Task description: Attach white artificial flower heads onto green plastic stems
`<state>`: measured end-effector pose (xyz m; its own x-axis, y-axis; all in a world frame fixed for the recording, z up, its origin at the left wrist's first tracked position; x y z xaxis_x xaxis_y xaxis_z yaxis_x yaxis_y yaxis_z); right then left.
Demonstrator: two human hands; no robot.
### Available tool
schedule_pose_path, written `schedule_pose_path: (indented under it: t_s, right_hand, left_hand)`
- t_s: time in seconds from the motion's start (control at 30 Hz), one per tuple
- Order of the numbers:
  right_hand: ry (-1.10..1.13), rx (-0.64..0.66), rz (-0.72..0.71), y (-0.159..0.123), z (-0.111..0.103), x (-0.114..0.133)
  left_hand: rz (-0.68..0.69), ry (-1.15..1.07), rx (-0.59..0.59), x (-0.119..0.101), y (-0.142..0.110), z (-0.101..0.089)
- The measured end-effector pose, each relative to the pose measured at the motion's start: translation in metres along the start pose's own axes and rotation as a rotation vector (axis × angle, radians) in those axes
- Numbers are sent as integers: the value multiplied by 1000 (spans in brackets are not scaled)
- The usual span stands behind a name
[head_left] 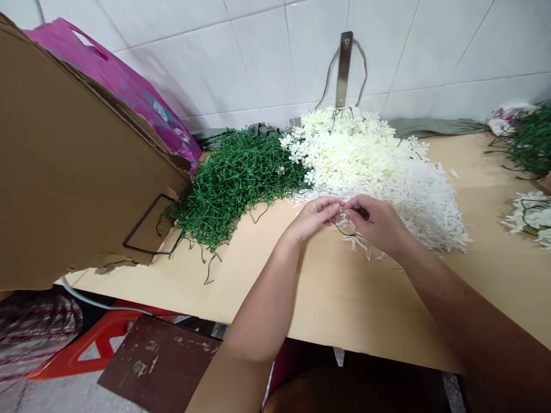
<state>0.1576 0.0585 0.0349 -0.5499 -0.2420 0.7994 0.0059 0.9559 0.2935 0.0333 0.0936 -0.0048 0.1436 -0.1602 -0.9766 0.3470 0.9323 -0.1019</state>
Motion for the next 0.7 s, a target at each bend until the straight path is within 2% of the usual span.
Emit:
schedule_pose_path:
  t_s: [0.07, 0.13, 0.2, 0.27, 0.4, 0.5, 0.63, 0.7]
  right_hand:
    - [26, 22, 0, -6, 0, -3]
    - [158, 34, 40, -11, 0, -9]
    - [293, 11, 89, -14, -2, -14]
    - [326, -15, 109, -18, -3, -17]
    - [121, 35, -13, -26, 7, -7]
    - [-15, 50, -108, -33, 18, 0]
    - [-46, 17, -112, -35, 23, -1]
    - [-59, -31, -167, -35, 21, 1]
  left_hand:
    - [-29, 34, 64, 4, -2, 10]
    - [-49, 40, 93, 7, -2, 16]
    - [-53, 40, 70, 8, -1, 16]
    - [-42, 31, 21, 8, 0, 12]
    - [7, -37, -90, 3, 2, 2]
    - [40, -84, -117, -2, 1, 0]
    - [48, -80, -123, -4, -1, 3]
    - [37, -79, -147, -3, -1, 5]
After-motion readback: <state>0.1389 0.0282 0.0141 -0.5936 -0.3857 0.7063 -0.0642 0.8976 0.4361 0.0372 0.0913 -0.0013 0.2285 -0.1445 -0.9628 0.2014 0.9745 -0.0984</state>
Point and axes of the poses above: each hand's wrist, its own y-axis towards the middle knuckle, its own z-axis out of the palm, x = y × z, the point moved 7 cm from there along y, towards the middle knuckle, and after that the axes turned 9 degrees about -x, right-handed, at the moved point
